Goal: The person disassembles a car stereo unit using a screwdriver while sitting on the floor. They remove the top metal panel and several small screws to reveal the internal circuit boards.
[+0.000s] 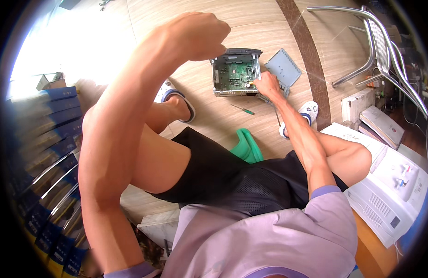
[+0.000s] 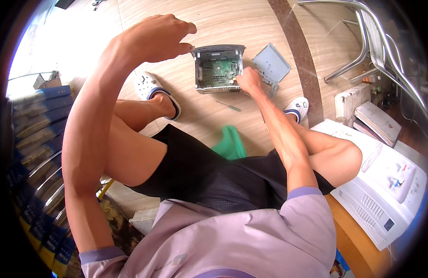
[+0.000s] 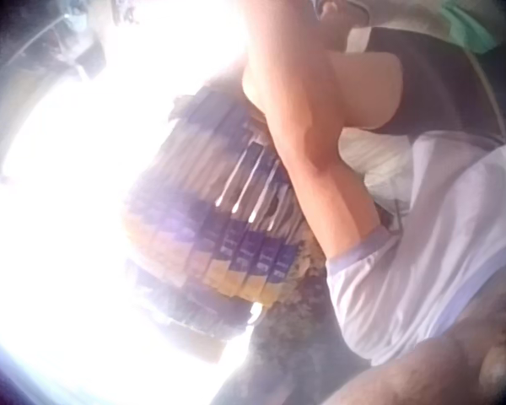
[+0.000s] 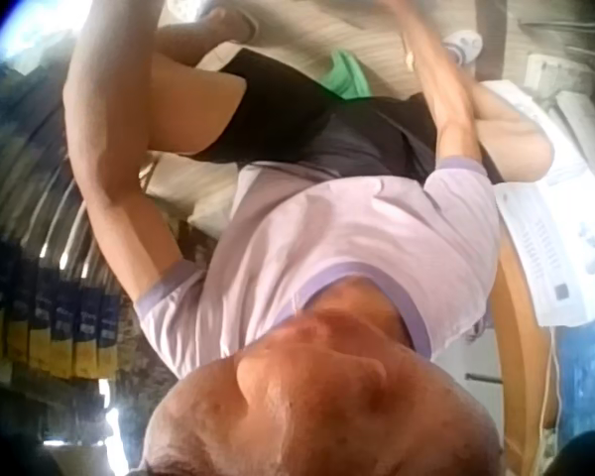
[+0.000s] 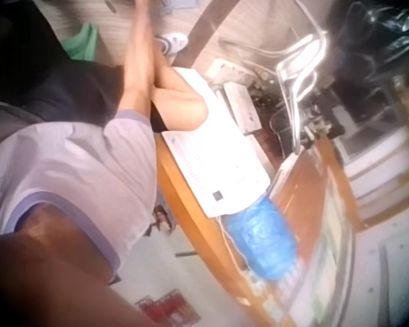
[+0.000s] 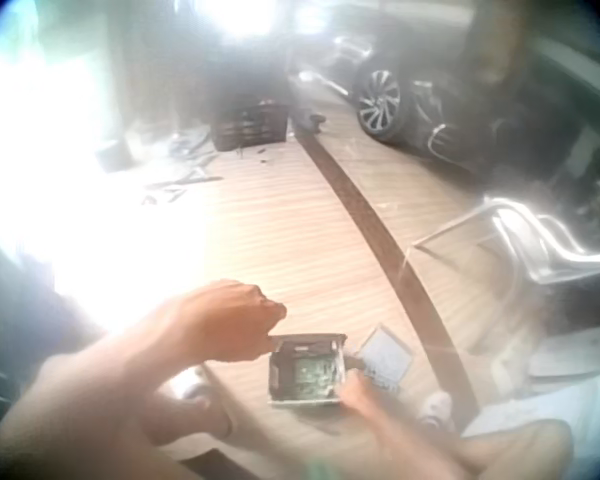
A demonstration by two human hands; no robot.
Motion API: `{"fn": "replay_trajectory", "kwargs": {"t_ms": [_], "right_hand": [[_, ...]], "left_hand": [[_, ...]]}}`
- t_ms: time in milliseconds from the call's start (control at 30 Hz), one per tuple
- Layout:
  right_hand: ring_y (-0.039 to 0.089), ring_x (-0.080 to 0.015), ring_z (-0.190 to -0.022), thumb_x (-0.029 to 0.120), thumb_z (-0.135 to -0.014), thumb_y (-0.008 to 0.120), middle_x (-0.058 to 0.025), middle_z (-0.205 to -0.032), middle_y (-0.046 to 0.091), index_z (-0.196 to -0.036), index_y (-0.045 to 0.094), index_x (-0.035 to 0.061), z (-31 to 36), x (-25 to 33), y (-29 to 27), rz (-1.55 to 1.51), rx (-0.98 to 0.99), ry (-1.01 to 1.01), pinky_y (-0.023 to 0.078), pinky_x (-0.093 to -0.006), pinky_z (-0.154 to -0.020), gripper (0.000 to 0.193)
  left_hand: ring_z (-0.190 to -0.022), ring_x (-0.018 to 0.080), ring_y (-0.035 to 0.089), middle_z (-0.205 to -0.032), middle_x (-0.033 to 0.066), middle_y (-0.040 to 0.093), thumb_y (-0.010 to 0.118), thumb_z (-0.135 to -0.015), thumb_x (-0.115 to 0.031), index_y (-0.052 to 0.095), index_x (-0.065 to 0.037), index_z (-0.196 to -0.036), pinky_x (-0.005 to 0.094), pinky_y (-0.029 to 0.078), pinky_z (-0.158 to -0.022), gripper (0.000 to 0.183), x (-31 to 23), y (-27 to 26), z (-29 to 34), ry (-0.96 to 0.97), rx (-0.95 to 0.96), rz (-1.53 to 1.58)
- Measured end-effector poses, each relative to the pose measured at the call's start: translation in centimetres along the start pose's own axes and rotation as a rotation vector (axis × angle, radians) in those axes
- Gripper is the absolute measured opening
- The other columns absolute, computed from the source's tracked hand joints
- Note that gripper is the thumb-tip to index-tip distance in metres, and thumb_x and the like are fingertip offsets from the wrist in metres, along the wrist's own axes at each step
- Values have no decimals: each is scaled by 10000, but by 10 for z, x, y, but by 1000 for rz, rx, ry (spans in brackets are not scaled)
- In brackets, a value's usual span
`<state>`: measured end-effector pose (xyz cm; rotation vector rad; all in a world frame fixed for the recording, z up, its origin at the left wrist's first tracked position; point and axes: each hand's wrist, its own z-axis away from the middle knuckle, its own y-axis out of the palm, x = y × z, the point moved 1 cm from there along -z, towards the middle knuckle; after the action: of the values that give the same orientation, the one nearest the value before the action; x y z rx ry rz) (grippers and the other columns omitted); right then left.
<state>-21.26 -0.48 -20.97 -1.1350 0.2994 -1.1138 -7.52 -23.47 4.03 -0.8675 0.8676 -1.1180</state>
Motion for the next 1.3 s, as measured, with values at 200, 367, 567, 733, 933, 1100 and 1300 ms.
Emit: {"fn": "replay_trajectory", "kwargs": {"t_ms": [200, 367, 567, 733, 933, 1100, 1300], "right_hand": [[677, -468, -869, 187, -766, 604, -306, -876, 678, -854, 716, -36, -4, 22, -25, 113, -64, -51, 538, -518, -802, 265], [684, -462, -868, 149, -807, 557, -300, -906, 684, -905, 699, -35, -3, 44, -41, 238, -149, -182, 548, -529, -765, 252], [693, -424, -804, 133, -820, 560, -251, -881, 684, -924, 649, -18, 4, 46, -32, 325, -249, -334, 566, -507, -714, 204], [700, -309, -708, 93, -820, 591, -157, -896, 658, -942, 606, 28, 20, 53, -26, 477, -368, -528, 578, -409, -569, 138], [622, -137, -640, 111, -805, 629, -51, -1052, 616, -1143, 622, 72, 29, 64, -4, 734, -691, -990, 507, -272, -434, 341], [551, -112, -676, 111, -817, 624, -19, -1076, 586, -1176, 613, 93, 46, 63, 16, 772, -711, -1032, 491, -220, -459, 360], [560, -124, -707, 108, -823, 620, -23, -1089, 567, -1210, 602, 100, 52, 62, 24, 736, -691, -1003, 507, -232, -474, 387]], "left_hand": [[-951, 367, 671, -962, 194, 711, 615, -881, -287, 689, -43, -1057, 465, 530, -847, 309, 6, -29, 11, 42, -32, 176], [-950, 363, 672, -957, 194, 711, 628, -865, -256, 699, -31, -989, 462, 528, -849, 267, 18, -26, 17, 52, -126, 183], [-971, 364, 669, -973, 185, 715, 623, -874, -258, 702, -26, -999, 453, 532, -863, 275, 22, -25, 20, 56, -72, 103], [-989, 352, 666, -1000, 186, 712, 630, -879, -263, 703, -27, -1011, 452, 531, -858, 280, 19, -29, 30, 22, -79, 112], [-970, 357, 666, -989, 183, 712, 641, -880, -263, 694, -28, -1037, 452, 529, -850, 288, 22, -17, 27, 66, -40, 56], [-965, 363, 665, -974, 192, 711, 636, -882, -284, 689, -28, -1054, 456, 526, -848, 312, 15, -16, 38, 1, -41, 97], [-935, 372, 670, -936, 196, 711, 624, -888, -308, 684, -35, -1077, 468, 525, -836, 337, 22, 1, 39, -4, -41, 60]]}}
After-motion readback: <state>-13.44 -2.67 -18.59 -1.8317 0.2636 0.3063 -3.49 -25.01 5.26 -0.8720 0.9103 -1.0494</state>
